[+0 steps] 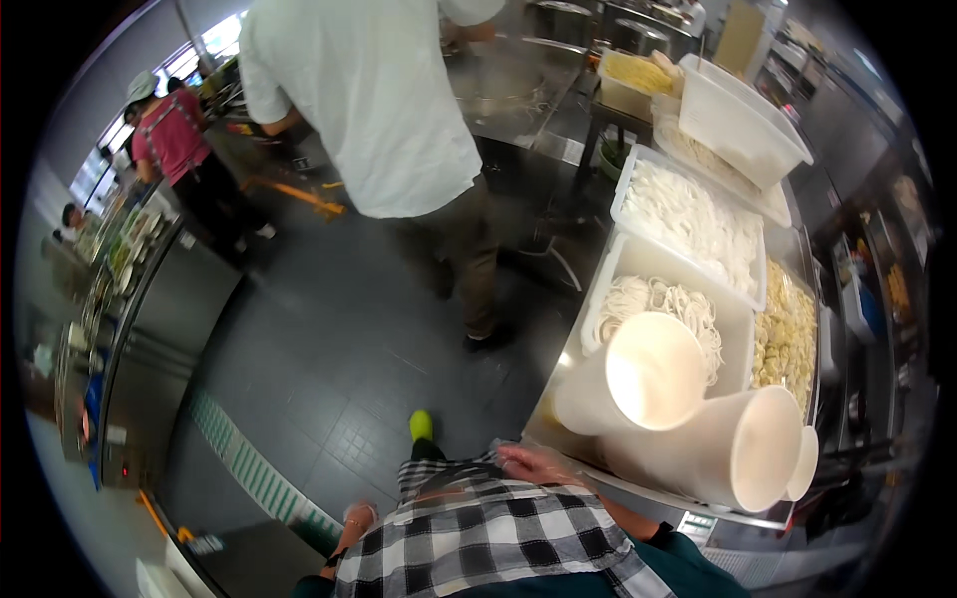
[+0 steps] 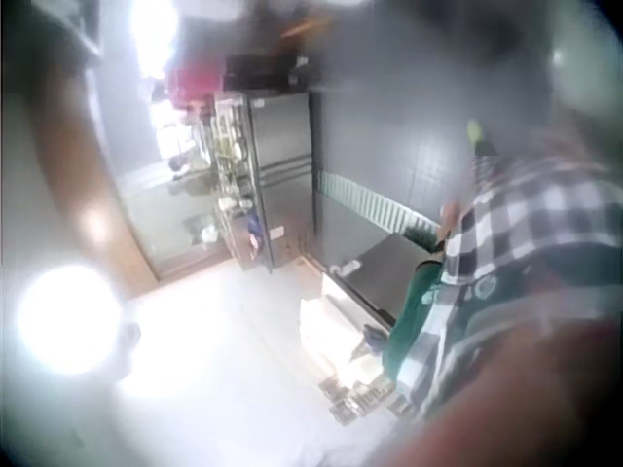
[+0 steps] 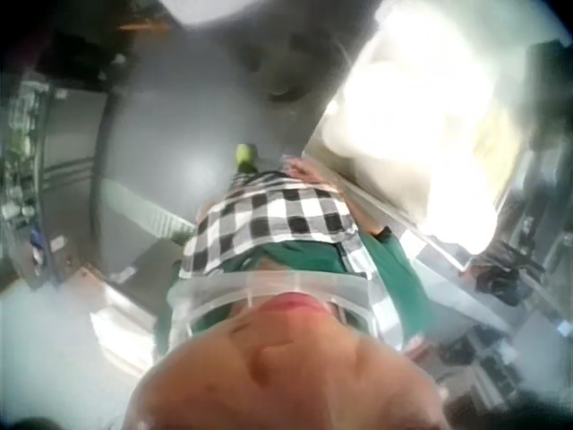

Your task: Preparing and boiling different types of noodles in a commercial kitchen vat.

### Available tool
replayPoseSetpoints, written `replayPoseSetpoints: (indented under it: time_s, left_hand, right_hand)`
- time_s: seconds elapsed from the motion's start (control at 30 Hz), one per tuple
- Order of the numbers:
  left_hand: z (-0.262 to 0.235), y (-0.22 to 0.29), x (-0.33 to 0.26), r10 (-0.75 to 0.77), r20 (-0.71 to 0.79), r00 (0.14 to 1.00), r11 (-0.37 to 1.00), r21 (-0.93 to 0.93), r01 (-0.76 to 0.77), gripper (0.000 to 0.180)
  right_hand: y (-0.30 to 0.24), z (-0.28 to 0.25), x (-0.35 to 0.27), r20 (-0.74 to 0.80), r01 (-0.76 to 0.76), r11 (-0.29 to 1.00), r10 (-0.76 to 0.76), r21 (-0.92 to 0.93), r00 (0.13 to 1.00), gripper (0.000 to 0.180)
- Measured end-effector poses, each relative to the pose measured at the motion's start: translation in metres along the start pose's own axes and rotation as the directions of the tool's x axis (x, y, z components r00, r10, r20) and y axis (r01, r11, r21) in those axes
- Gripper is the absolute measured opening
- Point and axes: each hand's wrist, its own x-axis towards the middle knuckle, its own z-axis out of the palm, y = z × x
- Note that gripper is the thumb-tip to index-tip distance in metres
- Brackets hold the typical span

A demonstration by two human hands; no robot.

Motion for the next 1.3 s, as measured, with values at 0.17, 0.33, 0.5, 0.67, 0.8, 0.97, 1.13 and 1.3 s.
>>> replayPoseSetpoints:
  time_s: [0.17,0.33,0.5,0.67,0.8,0.97,1.13,1.3]
  left_hand:
    - [-0.096,-0.055,0.078,0.024,0.114,0.993,0.981,0.189,-0.045,0.021]
    - [-0.231,-0.074,0.206,0.296,0.006,0.955,0.792,0.558,-0.249,0.022]
    - [-0.382,0.114,0.251,0.446,-0.288,0.848,0.888,0.023,-0.459,0.03]
    - [-0.434,0.22,0.283,0.678,-0.247,0.692,0.628,-0.293,-0.721,0.031]
    - [-0.457,0.272,0.274,0.767,-0.167,0.619,0.419,-0.6,-0.682,0.029]
    - [-0.485,0.3,0.263,0.775,0.023,0.632,0.469,-0.692,-0.549,0.032]
    - [-0.505,0.296,0.233,0.552,0.321,0.77,0.693,-0.691,-0.209,0.033]
    - [-0.487,0.285,0.261,0.57,0.417,0.708,0.417,-0.889,0.187,0.03]
  right_hand:
    - [-0.028,-0.011,0.066,-0.311,-0.046,0.955,0.141,0.294,0.94,0.022]
    - [-0.101,-0.071,0.147,-0.617,-0.081,0.939,0.283,0.335,0.734,0.047]
    - [-0.088,-0.152,0.186,-0.926,-0.033,0.988,0.154,0.153,0.344,0.058]
    - [-0.052,-0.244,0.193,-0.943,-0.277,0.947,0.066,0.162,-0.325,0.071]
    - [-0.017,-0.289,0.154,-0.834,-0.41,0.834,0.101,0.368,-0.542,0.074]
    - [0.049,-0.333,0.079,-0.666,-0.587,0.332,0.229,0.739,-0.71,0.08]
    - [-0.035,-0.356,0.085,-0.492,-0.534,0.021,0.423,0.845,-0.761,0.077]
    - [0.019,-0.346,0.039,-0.334,-0.427,-0.032,0.569,0.904,-0.751,0.069]
